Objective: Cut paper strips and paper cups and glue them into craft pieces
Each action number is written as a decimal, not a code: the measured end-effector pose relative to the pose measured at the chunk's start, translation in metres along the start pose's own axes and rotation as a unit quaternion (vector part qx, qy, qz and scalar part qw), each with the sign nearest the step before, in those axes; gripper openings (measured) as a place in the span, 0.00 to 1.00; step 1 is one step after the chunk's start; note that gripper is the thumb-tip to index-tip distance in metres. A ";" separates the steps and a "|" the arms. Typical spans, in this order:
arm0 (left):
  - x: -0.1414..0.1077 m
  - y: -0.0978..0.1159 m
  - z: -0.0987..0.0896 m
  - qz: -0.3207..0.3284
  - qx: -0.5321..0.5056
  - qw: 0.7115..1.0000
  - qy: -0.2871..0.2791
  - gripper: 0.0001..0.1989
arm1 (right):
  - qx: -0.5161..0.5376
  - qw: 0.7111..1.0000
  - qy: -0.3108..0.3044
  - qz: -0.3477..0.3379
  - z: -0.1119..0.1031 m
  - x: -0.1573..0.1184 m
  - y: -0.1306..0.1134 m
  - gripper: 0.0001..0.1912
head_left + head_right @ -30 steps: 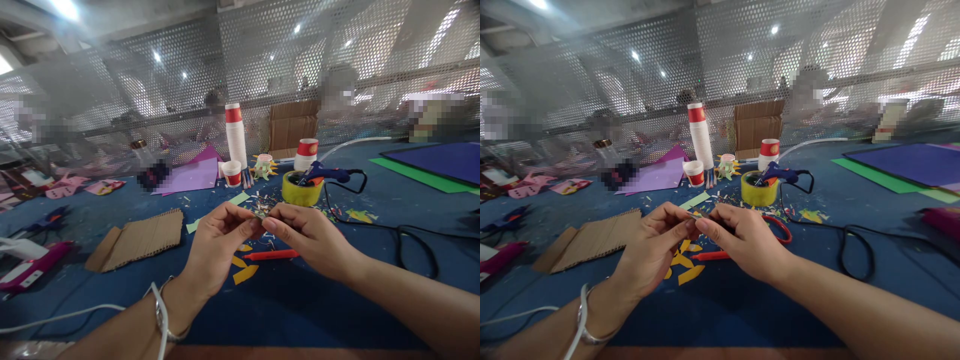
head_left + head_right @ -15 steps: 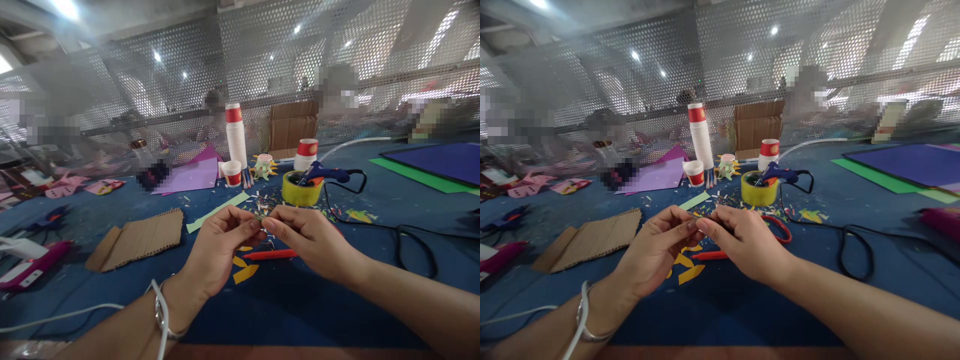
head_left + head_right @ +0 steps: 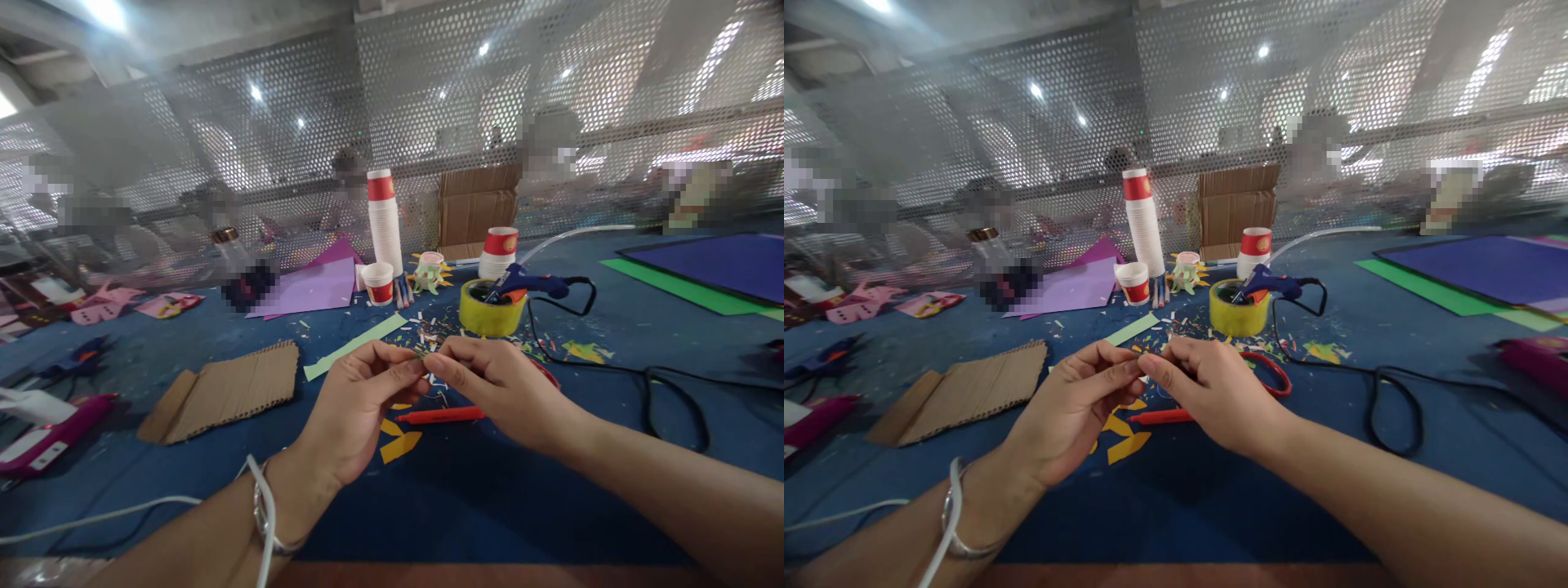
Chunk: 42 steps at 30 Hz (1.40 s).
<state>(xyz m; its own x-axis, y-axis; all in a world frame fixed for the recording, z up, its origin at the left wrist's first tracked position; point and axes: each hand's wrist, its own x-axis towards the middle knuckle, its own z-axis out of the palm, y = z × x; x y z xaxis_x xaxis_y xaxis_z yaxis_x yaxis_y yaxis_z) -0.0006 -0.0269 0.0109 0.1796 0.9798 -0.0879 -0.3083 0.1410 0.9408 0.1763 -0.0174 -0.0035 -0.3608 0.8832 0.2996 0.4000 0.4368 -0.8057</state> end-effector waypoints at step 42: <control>0.000 0.001 0.000 0.005 0.011 1.000 0.019 0.08 | -0.006 1.000 -0.004 0.006 0.001 -0.001 -0.002 0.25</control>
<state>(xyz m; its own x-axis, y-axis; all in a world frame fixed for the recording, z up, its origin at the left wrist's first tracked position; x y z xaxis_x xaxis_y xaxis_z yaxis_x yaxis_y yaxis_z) -0.0003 -0.0269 0.0116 0.1408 0.9860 -0.0897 -0.2890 0.1276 0.9488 0.1754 -0.0197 -0.0024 -0.3632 0.8870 0.2852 0.4147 0.4280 -0.8030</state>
